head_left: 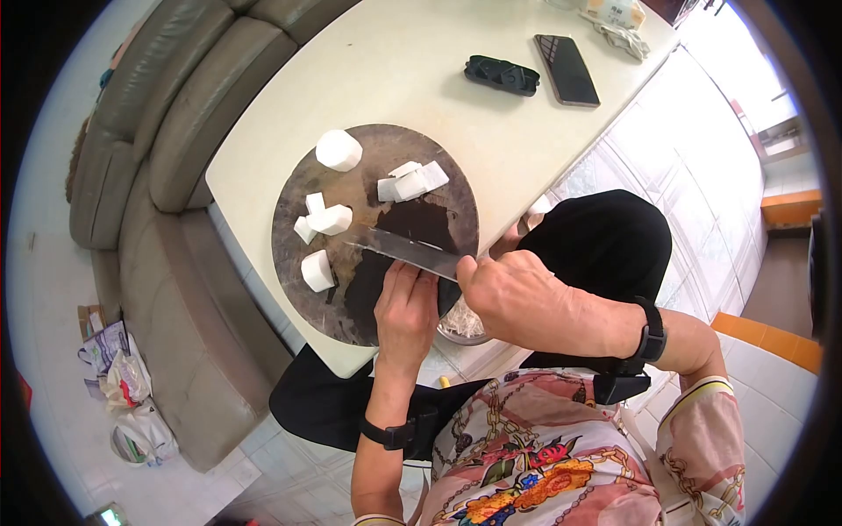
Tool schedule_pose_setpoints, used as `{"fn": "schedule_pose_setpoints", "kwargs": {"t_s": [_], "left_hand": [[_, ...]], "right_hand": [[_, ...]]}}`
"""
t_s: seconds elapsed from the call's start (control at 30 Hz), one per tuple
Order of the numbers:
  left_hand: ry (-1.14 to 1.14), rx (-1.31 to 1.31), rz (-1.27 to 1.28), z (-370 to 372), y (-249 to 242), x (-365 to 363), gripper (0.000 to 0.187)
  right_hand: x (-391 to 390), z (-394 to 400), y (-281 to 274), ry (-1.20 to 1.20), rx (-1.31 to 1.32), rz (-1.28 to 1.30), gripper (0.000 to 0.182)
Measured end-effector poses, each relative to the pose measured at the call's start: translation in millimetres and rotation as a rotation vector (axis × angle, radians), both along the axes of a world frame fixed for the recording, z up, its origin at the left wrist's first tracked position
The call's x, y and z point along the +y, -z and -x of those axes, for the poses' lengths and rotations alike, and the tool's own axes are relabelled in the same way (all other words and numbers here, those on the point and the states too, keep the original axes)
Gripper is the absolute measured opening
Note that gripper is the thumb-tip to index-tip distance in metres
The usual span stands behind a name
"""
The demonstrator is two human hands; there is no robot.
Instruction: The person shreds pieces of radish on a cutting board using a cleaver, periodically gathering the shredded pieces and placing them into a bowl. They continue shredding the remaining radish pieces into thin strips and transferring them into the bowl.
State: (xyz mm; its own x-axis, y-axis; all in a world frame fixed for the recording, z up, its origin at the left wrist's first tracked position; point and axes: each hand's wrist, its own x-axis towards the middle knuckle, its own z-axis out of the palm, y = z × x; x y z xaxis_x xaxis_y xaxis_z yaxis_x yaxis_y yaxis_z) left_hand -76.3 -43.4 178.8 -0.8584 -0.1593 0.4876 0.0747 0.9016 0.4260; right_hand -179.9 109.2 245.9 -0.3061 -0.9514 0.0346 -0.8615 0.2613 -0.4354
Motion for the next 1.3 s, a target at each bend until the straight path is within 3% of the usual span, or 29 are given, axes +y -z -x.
{"fn": "schedule_pose_setpoints", "kwargs": {"t_s": [0.33, 0.63, 0.73, 1.03, 1.3], "left_hand": [[-0.002, 0.003, 0.05, 1.7, -2.0, 0.8, 0.023], [0.004, 0.016, 0.05, -2.7, 1.0, -1.2, 0.022], [0.006, 0.036, 0.063, -1.4, 2.2, -1.8, 0.023], [0.018, -0.001, 0.05, -1.3, -0.4, -2.0, 0.026], [0.022, 0.01, 0.012, -4.4, 2.6, -2.4, 0.027]], "right_hand": [[20.3, -4.0, -8.3, 0.0, 0.0, -0.013, 0.016], [-7.0, -4.0, 2.3, -0.015, 0.063, 0.044, 0.018], [0.8, -2.2, 3.5, -0.009, -0.036, 0.052, 0.018], [9.0, -11.4, -3.2, -0.024, 0.077, -0.027, 0.018], [-17.0, -11.9, 7.7, -0.021, 0.186, 0.06, 0.018]]}}
